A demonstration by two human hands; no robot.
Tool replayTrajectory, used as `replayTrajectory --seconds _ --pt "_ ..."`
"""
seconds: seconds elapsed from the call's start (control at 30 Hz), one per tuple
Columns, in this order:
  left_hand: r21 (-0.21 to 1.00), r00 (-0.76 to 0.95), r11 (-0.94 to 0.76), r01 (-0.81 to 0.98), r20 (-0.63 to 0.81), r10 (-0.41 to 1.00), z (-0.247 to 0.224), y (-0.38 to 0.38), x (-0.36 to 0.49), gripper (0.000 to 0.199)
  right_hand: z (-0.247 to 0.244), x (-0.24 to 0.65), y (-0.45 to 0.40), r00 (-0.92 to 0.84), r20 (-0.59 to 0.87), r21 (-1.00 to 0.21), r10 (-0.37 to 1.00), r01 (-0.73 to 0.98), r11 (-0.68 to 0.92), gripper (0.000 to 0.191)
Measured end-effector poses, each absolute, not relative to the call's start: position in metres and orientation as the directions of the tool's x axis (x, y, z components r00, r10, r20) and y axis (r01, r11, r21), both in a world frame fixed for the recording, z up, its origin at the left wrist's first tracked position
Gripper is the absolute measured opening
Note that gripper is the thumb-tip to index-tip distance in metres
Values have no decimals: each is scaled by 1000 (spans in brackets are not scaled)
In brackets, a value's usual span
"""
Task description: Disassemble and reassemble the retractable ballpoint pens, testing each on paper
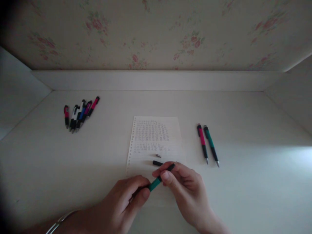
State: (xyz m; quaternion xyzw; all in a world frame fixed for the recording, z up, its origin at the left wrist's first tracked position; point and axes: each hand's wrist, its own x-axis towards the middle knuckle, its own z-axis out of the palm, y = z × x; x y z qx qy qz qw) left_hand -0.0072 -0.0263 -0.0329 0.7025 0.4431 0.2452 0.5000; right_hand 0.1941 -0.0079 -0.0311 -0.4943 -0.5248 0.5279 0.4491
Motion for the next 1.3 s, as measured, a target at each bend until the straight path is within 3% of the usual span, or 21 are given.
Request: replayTrajectory --seconds 0.2,0.4,0.5,0.7,0.83,1.17,1.3 --pt "928 474 -175 328 -1 880 -28 -25 -8 25 -30 193 -8 -109 -55 -998 992 41 -51 20" --pt "934 461 -49 353 -128 878 -35 -30 -9 19 -28 191 -8 -132 -76 -996 988 -30 -81 14" --pt "929 447 -99 358 -77 891 -36 -30 -9 14 -29 192 -9 -154 -76 -997 985 -20 -80 15" --pt "920 495 -207 334 16 869 -31 -26 -9 29 -32 193 -9 -138 -54 -998 989 41 -49 17" --pt "922 508 -229 313 41 861 -34 -28 -10 28 -32 194 -10 -138 -61 -998 989 27 -57 18" --pt "951 486 -158 267 9 874 -40 -29 -9 25 -30 195 -10 -155 -75 -996 985 49 -68 20" --pt "971 424 -16 239 -90 901 -44 -33 -10 26 -29 194 -10 -145 -75 -997 987 40 -69 19"
